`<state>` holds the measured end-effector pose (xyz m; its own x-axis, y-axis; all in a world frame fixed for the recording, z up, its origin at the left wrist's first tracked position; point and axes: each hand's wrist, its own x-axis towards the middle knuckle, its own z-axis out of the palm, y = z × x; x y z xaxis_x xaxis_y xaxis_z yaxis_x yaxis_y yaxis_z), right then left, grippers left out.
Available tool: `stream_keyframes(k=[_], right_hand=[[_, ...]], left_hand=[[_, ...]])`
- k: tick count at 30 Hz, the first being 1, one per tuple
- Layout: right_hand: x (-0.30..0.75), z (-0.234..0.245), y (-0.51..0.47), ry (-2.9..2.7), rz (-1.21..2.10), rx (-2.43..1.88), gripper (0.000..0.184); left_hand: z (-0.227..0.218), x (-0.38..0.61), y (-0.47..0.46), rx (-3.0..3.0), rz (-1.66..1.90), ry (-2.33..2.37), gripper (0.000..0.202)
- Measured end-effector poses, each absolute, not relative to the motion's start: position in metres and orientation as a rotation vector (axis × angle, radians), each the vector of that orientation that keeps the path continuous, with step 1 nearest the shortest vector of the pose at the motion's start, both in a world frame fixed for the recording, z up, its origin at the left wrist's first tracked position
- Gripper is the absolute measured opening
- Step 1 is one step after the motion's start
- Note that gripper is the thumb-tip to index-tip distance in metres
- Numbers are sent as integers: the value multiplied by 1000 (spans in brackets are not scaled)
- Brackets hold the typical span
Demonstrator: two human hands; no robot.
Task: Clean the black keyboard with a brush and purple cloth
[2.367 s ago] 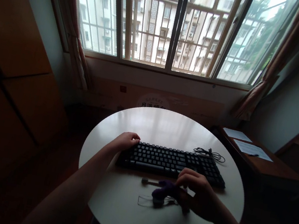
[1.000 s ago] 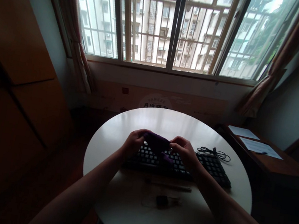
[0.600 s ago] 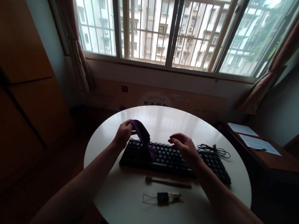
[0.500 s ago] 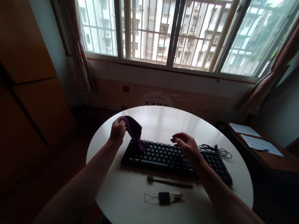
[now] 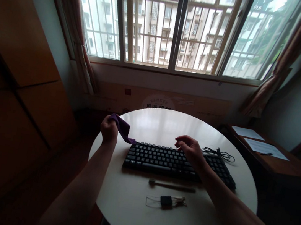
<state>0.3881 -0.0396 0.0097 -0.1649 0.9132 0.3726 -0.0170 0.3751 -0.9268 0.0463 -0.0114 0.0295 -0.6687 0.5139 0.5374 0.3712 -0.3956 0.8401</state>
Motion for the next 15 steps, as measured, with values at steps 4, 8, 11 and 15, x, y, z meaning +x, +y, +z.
stream_keyframes(k=[4,8,11,15], right_hand=[[389,10,-40,-1514,1006,-851,22],[388,9,-40,-1549,994,-873,22],[387,8,-41,-1559,982,-875,21],[388,6,-40,-1577,981,-869,21]], left_hand=[[28,32,-5,1060,2328,1689,28],[30,30,-12,1207,2327,1802,34],[31,36,-18,1495,2225,1928,33],[27,43,-19,1778,1766,2086,21]])
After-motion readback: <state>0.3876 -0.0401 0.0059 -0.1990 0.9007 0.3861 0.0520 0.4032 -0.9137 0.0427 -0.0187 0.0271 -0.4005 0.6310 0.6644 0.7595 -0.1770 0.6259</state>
